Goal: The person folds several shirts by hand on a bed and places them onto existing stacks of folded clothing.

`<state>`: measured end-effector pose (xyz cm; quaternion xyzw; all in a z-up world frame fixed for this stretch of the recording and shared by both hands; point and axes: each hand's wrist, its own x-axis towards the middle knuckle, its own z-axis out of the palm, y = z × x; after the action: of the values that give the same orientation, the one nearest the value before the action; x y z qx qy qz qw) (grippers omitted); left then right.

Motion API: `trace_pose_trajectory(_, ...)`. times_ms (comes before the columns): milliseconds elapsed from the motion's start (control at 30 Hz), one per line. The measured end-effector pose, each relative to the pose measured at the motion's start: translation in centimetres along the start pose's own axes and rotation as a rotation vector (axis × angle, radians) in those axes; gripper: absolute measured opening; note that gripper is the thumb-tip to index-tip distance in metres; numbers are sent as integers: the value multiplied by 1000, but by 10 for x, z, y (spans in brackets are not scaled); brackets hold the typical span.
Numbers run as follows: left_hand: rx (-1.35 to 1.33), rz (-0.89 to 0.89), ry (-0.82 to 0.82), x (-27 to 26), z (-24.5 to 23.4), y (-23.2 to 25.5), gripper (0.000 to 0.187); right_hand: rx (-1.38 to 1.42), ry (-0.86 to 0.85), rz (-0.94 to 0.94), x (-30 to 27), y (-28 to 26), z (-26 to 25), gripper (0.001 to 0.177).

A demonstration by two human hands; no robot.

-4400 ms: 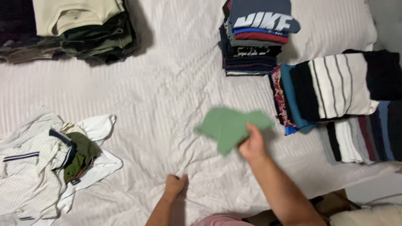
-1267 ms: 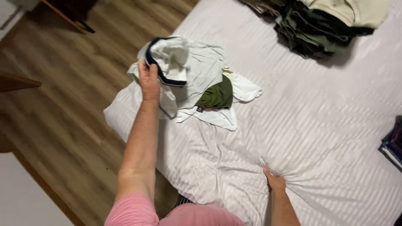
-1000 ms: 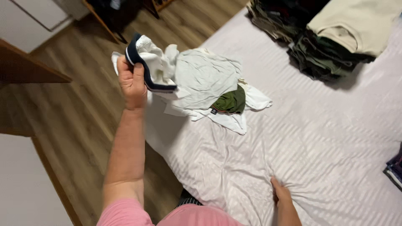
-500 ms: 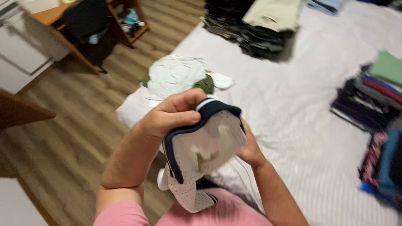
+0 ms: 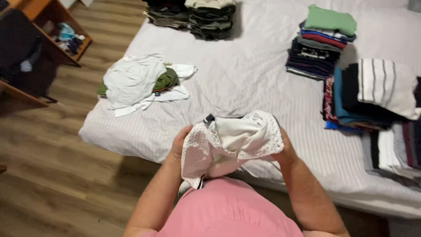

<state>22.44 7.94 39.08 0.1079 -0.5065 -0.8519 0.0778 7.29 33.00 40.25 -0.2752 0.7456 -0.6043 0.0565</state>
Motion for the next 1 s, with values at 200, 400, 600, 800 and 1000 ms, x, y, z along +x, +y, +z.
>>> trace_pose_trajectory(200, 430, 254, -138, 19, -39, -44, 39, -122, 18, -26, -11, -43, -43, 34)
trace_pose_trajectory(400, 536, 553, 313, 30, -15, 4, 25, -240, 34, -64, -31, -82, -98, 34)
trace_pose_trajectory(600, 1058, 1074, 285, -11, 47, 139, 18, -793, 2, -50, -19, -88, -179, 24)
trace_pose_trajectory(800, 1378, 1298, 217, -32, 75, 211, 14, -857, -11, -247, -10, -130, -216, 23)
trace_pose_trajectory(1000, 1551, 1366, 92, -32, 58, 245, 12, -786, 106, -323, -12, -145, -230, 16)
